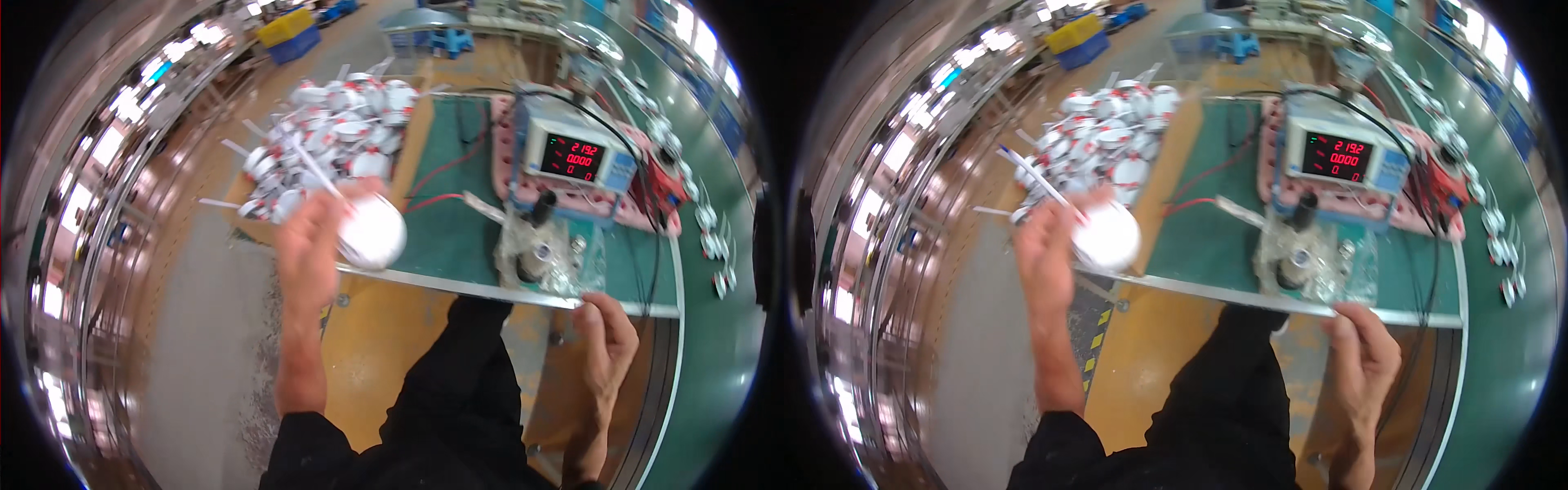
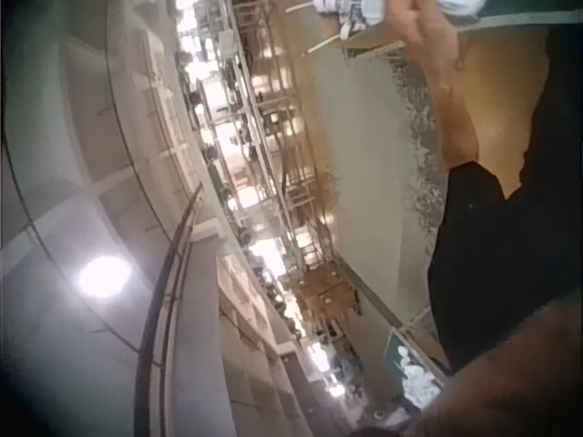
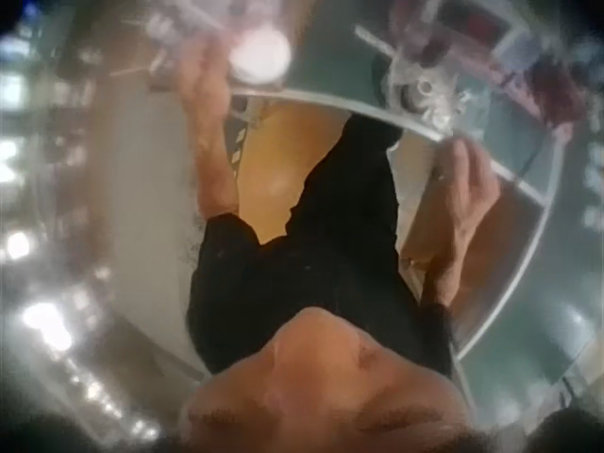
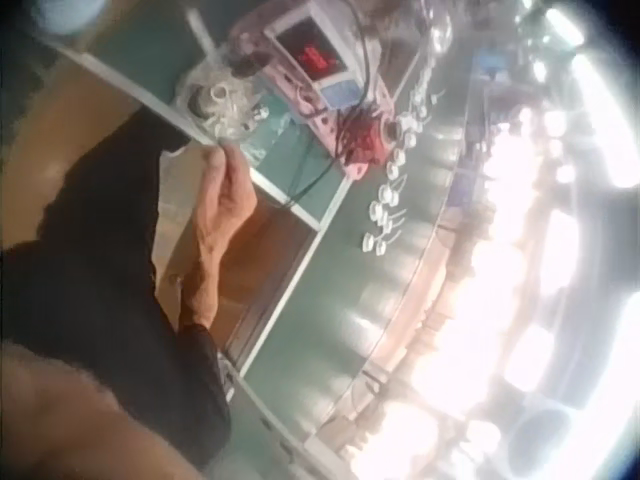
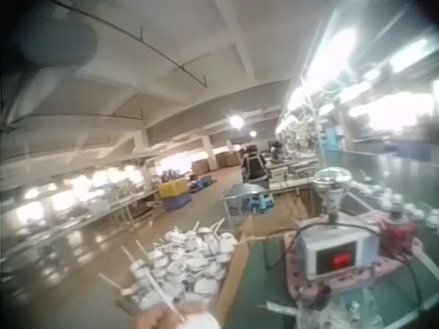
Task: The person takes light fixtures from a box one by one, touches their wires to an electrical testing terminal to illuminate them, and places the tested fixtures onto the worktable.
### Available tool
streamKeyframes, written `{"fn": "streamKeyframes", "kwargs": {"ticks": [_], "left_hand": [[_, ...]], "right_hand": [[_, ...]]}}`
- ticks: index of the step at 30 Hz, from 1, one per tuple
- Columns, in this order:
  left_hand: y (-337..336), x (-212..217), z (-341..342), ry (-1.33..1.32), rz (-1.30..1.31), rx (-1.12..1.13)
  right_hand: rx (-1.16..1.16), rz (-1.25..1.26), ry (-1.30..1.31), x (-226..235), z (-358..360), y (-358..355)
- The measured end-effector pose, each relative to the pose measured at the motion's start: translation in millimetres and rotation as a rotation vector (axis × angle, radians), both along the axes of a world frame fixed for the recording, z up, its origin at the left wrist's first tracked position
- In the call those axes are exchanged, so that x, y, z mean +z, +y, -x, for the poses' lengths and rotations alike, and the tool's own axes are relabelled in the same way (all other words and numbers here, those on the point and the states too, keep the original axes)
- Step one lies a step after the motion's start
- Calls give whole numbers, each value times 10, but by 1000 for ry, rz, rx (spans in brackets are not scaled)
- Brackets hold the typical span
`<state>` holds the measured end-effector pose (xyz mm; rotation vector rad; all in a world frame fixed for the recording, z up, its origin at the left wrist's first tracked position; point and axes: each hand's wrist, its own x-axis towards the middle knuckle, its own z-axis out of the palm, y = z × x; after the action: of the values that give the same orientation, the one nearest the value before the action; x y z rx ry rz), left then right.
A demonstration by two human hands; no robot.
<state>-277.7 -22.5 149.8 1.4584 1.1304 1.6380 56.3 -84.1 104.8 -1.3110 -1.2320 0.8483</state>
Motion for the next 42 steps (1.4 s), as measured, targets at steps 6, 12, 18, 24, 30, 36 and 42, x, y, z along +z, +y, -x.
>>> {"fn": "streamKeyframes", "kwargs": {"ticks": [6, 12, 18, 24, 30, 36, 42], "left_hand": [[-470, -893, -1210, -225, 426, -661], [-555, -1136, -1487, -198, 477, -864], [-478, -416, -1339, 348, 27, -175], [-265, -453, -1508, 219, -11, -172], [-343, -797, -1607, -79, 241, -209], [-376, -935, -1701, -282, 239, -245], [-390, -1297, -1795, -350, 390, -833]], "right_hand": [[465, -342, -257, 163, 323, 362], [478, 183, 105, 128, 83, 183], [407, 133, 66, 23, 17, 148], [474, 150, -37, 16, 105, 110], [436, 261, 50, 16, 102, 140], [399, 305, 226, -31, 66, 202], [298, 249, 408, -211, -29, 423]]}}
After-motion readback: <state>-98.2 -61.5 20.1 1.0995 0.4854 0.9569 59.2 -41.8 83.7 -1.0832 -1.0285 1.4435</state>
